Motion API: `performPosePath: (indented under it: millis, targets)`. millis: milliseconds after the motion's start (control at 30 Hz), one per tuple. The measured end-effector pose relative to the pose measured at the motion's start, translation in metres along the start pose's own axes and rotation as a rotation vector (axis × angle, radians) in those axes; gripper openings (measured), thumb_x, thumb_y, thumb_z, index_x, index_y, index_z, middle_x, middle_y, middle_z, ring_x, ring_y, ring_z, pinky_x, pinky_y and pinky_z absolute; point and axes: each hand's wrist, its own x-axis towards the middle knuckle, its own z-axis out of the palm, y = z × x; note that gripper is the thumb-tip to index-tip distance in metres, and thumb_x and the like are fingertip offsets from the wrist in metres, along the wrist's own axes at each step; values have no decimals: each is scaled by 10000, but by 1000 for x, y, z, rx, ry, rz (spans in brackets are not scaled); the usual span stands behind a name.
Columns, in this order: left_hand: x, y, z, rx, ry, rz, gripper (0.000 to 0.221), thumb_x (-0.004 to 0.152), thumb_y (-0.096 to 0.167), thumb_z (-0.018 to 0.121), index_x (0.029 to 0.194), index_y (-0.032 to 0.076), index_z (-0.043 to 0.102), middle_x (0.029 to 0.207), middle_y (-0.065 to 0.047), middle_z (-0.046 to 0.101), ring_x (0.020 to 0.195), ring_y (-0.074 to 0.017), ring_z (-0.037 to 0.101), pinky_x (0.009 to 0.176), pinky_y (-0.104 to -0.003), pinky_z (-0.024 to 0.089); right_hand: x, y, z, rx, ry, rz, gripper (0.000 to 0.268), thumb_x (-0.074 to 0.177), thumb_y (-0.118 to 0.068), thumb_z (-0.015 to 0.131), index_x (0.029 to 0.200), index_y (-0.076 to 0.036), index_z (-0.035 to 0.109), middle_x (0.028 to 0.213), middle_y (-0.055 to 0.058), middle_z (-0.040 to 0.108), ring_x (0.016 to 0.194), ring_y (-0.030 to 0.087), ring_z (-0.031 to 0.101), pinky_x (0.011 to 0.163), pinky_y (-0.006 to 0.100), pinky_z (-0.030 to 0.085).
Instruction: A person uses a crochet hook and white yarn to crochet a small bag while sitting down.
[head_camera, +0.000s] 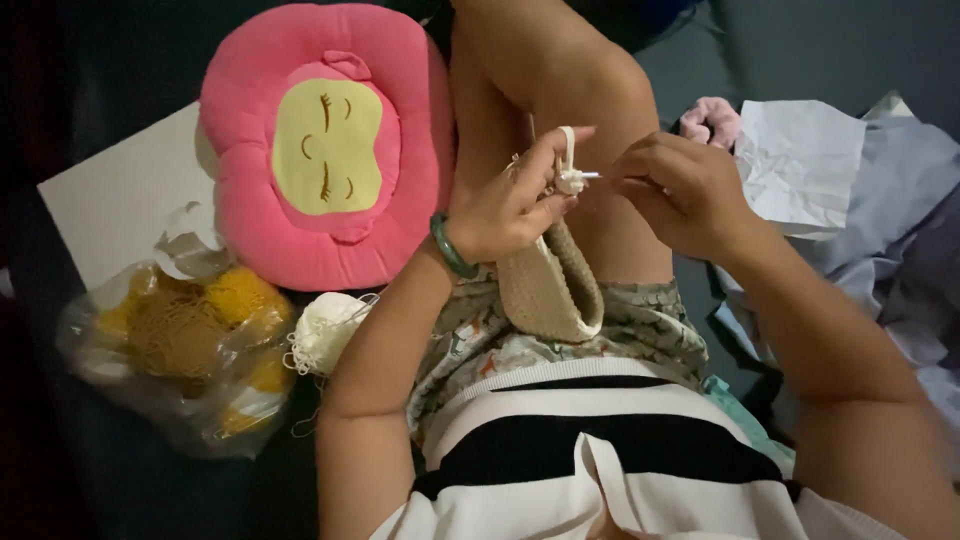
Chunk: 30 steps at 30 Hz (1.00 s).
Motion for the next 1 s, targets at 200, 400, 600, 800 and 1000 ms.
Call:
performPosePath:
  millis: [200,400,600,800,1000]
  targets:
    - [10,16,5,-44,-132,-110,560,1040,85,498,1549,44,268,976,-3,487,863,-141,495,864,-317,461,-2,-9,-19,-308,-94,-189,91,1064,36,695,1085,-39,744,968,166,735,794,291,693,567,373,454]
    - [7,19,7,-28,-190,-129,553,1028,85,472,1537,35,260,1005,-36,456,909,-169,495,923,-331,446,-4,-13,-29,-490,-94,-362,132,1022,55,766,1092,-56,788,927,98,698,765,258,641,598,358,414]
    - [8,17,7,-34,-304,-93,468,1003,47,465,1437,54,289,1530,-158,404,979,-177,576,900,-362,503,0,-21,-42,-624,-126,-494,131,1005,-39,838,1090,-100,760,958,77,713,709,202,608,572,315,388]
    - [12,25,4,-33,-405,-105,548,950,40,430,1482,55,299,1329,-130,510,1068,-221,635,892,-362,526,5,-41,-55,-772,-229,-640,71,1021,-49,714,1081,-87,715,945,58,688,628,164,494,556,291,356]
    - [13,35,2,-111,-467,-99,483,994,-2,424,1454,63,290,1587,-219,414,1509,-324,401,1115,-375,505,9,-52,-59,-753,-228,-667,67,998,-18,732,981,-81,720,899,61,682,597,158,488,546,282,372]
